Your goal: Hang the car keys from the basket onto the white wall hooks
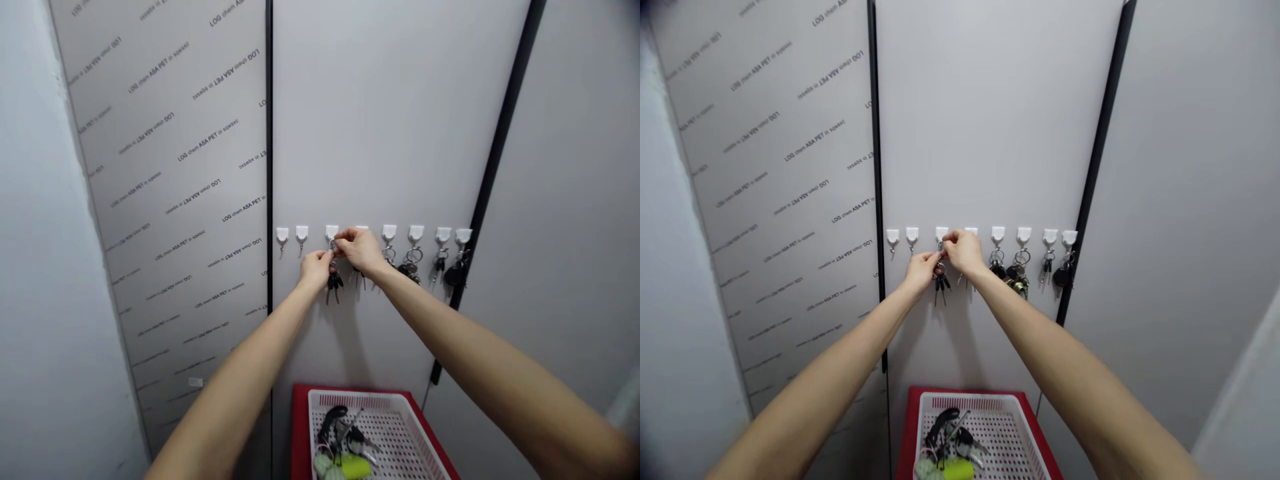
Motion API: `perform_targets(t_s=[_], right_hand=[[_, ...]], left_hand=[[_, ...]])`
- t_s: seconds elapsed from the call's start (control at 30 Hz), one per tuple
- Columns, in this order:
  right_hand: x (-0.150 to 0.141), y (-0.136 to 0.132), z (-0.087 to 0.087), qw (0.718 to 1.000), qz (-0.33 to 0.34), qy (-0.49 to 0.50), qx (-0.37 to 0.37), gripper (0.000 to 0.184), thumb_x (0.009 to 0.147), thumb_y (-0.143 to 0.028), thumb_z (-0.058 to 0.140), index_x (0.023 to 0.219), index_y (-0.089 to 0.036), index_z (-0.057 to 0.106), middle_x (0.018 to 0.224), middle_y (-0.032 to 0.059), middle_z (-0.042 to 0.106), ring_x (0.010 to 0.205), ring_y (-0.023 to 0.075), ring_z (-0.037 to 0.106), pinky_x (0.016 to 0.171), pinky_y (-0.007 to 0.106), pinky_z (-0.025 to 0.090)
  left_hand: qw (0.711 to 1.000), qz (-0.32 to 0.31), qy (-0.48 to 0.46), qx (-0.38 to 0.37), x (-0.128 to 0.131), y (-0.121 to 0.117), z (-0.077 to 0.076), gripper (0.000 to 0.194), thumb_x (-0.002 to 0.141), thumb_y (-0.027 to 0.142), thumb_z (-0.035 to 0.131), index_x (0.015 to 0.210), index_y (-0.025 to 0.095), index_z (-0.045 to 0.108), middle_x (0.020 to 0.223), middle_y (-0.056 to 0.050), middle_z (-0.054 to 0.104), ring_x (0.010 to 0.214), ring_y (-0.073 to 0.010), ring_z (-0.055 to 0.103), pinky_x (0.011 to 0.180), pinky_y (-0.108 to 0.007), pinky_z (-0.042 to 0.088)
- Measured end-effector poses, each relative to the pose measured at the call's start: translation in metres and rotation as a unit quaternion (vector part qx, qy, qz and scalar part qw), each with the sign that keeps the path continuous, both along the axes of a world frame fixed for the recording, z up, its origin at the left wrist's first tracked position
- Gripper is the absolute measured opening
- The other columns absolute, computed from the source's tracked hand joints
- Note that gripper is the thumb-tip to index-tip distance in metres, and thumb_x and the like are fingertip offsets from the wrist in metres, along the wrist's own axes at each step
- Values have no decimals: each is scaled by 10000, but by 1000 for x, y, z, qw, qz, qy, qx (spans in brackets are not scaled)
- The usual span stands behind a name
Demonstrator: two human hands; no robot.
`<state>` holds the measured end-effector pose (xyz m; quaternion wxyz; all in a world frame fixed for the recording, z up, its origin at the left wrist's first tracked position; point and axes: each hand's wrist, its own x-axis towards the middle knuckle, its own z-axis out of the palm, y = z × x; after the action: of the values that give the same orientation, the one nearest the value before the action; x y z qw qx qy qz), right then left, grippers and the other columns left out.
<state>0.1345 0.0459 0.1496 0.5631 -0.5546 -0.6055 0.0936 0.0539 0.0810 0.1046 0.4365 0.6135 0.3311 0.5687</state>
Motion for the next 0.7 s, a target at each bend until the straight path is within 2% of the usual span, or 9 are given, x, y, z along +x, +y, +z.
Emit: perform_targets(t_s=[0.13,0.27,0.33,0.4,0.47,0.5,0.57,0.6,0.7], right_hand=[[-2,6,-2,995,-44,-87,-25,197,611,-84,397,738,-109,546,499,10,555,491,92,538,513,190,426],[-4,-2,-7,979,-84,-187,2,221,607,-101,415,758,-100,577,619,48,600,584,109,543,606,218,415],[-3,-11,-16,972,-98,-210,41,244,600,-108,431,797,-107,574,725,56,604,628,110,536,636,225,403],[3,-23,-33,968,-102,-214,80,266,601,-121,438,837,-118,560,801,54,592,641,102,526,642,221,396],[13,-37,-63,970,-83,-220,68,258,611,-144,437,839,-126,555,793,44,589,623,92,516,628,212,391],[20,-44,-83,971,-61,-228,31,244,614,-152,436,823,-128,558,763,38,592,608,90,513,614,207,390],[34,-58,-131,964,-4,-248,-96,211,610,-150,431,766,-124,572,689,31,598,576,90,509,581,195,386],[40,-65,-156,951,23,-256,-170,200,603,-138,428,735,-121,578,662,30,599,565,90,509,566,189,381],[55,-78,-223,905,65,-275,-318,193,575,-108,415,658,-118,588,616,30,597,562,100,509,527,177,361]], left_hand=[[999,-6,2,-32,1,7,-5,174,667,242,430,572,125,516,419,39,455,359,-49,417,382,-161,297],[997,-41,46,-45,-1,8,-13,202,677,239,411,540,120,498,416,28,463,363,-56,415,373,-166,295],[997,-42,60,-33,-3,8,-18,189,677,218,404,563,112,510,461,12,492,401,-59,434,402,-169,321],[998,-21,61,-10,-6,6,-24,146,665,189,413,652,108,534,558,-10,540,486,-69,477,471,-179,364],[998,19,53,27,-11,1,-34,169,645,159,433,773,117,534,711,-33,574,622,-85,511,580,-198,395],[997,43,49,48,-14,-3,-41,208,636,145,439,825,123,523,791,-42,572,693,-92,513,638,-209,395],[991,83,62,83,-22,-14,-60,257,630,131,440,879,128,505,892,-54,551,788,-102,497,726,-228,376],[988,91,80,92,-26,-21,-72,262,631,130,437,885,126,503,908,-58,544,806,-106,491,748,-237,368],[982,60,161,75,-35,-44,-113,244,640,135,423,866,124,513,880,-59,549,800,-116,492,751,-256,371]])
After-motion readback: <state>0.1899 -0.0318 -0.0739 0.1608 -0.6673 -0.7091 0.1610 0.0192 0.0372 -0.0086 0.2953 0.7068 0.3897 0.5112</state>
